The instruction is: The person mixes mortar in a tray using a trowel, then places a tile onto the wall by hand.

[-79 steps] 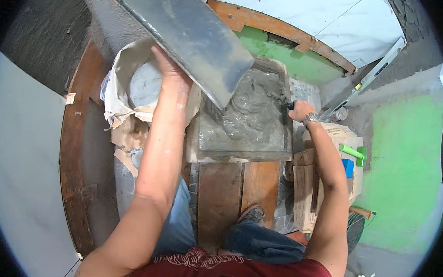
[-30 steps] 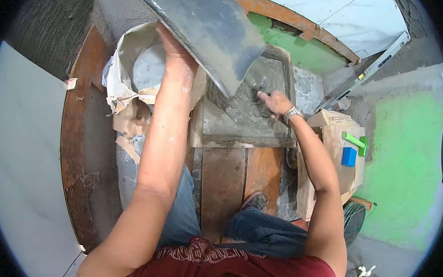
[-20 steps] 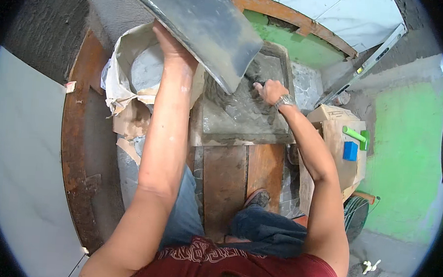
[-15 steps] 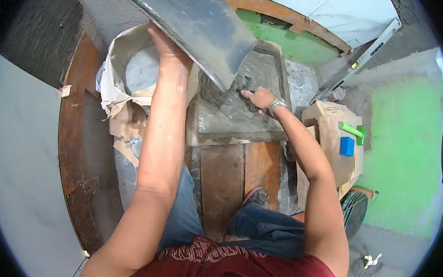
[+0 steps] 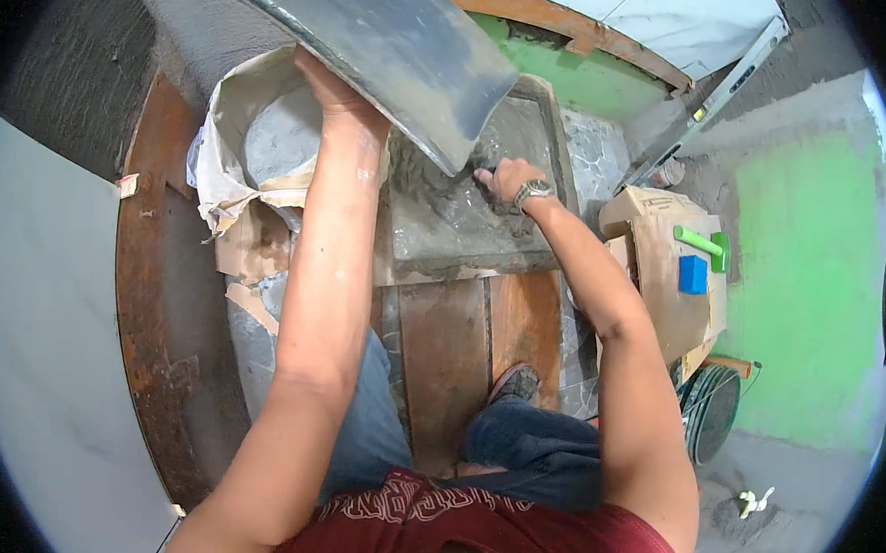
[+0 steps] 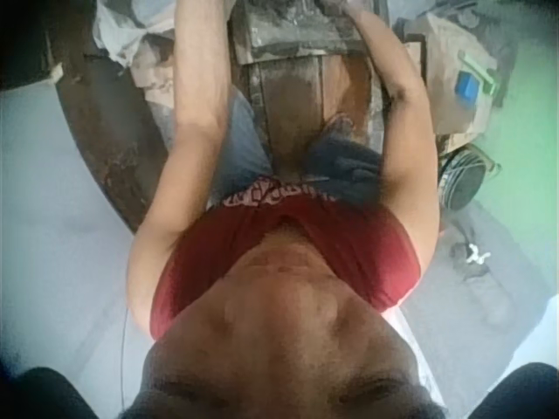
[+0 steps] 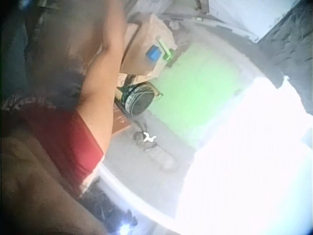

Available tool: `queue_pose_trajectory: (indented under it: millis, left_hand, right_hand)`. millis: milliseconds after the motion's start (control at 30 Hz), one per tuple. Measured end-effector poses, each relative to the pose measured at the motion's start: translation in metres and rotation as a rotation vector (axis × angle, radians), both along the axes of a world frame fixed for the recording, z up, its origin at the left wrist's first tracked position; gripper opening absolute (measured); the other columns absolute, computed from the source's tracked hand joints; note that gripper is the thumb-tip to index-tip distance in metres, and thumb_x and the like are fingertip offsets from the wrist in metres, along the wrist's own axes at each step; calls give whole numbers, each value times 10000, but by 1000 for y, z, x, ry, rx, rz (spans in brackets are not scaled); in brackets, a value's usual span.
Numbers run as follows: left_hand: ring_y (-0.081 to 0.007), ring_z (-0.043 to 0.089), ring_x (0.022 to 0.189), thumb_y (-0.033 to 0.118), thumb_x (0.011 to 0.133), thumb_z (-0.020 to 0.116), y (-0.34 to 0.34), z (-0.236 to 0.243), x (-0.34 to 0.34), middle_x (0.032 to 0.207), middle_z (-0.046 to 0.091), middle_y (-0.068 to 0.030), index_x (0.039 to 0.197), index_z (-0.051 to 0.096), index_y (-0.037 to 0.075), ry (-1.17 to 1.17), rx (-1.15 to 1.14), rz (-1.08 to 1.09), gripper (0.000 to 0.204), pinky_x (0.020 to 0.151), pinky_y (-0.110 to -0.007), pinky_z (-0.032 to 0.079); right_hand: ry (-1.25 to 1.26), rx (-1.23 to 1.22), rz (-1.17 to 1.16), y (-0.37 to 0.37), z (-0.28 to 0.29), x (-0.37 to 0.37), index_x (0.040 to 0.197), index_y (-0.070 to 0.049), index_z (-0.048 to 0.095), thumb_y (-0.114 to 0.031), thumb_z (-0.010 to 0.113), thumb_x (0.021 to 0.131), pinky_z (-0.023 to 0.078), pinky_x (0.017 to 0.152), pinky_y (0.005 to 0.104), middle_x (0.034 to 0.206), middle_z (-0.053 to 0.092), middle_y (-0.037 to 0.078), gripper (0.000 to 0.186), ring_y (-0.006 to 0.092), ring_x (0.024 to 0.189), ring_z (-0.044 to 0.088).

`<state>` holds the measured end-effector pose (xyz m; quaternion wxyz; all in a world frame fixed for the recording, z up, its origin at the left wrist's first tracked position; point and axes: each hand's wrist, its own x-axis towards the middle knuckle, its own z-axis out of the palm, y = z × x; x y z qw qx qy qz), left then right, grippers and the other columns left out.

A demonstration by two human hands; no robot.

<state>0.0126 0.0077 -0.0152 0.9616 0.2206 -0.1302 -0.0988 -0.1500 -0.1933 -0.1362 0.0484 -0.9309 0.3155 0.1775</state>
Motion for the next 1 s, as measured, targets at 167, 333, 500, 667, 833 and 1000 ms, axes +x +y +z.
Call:
queue_pose_trajectory:
  millis: [167, 333, 500, 667, 833, 1000]
  left_hand:
    - [-237, 592, 1074, 568, 958, 449, 7, -21, 23, 1147, 605, -60, 1236, 568, 120, -23, -182, -159, 540, 904, -392, 518]
    - [-237, 588, 1079, 570, 960, 449, -4, -8, 10, 1146, 600, -54, 1238, 563, 118, 12, -129, -102, 543, 912, -390, 518]
    - [-240, 596, 1086, 553, 971, 435, 6, 2, 0, 1159, 602, -62, 1261, 552, 116, 17, -50, -102, 538, 906, -387, 526]
    - [-236, 598, 1082, 548, 971, 443, 17, -5, 10, 1169, 602, -61, 1283, 546, 114, -73, -35, -48, 544, 891, -397, 535]
    - [-235, 600, 1081, 576, 955, 465, -6, -4, 0, 1171, 604, -63, 1284, 552, 117, -64, -39, -118, 572, 897, -398, 537]
    - [-241, 592, 1104, 593, 943, 494, 9, -6, 6, 1188, 603, -45, 1303, 541, 121, -104, -10, -91, 596, 913, -396, 529]
  right_hand:
    - [-57, -24, 16, 27, 21, -8, 1041, 13, 732, -570, 500, 952, 533, 926, 486, 1059, 708, 268, 634, 399, 1036, 690]
    - [105, 428, -166, 43, 22, 6, 974, 61, 720, -577, 489, 960, 533, 915, 477, 912, 718, 276, 679, 380, 1001, 706]
    - [-14, -83, -9, -1, -1, -11, 1035, 11, 733, -573, 499, 954, 527, 953, 418, 1067, 716, 243, 634, 336, 1095, 686]
    - [122, 163, 30, 61, 44, 2, 1066, 24, 719, -566, 503, 950, 520, 962, 427, 1100, 709, 242, 638, 338, 1102, 683]
    - [167, 271, -16, 41, 14, -13, 1082, 23, 718, -557, 517, 937, 530, 930, 460, 1102, 709, 237, 630, 361, 1046, 695]
    - [39, -43, 62, -8, 32, -69, 1060, 4, 731, -597, 526, 925, 542, 898, 483, 1070, 712, 246, 650, 400, 1004, 695]
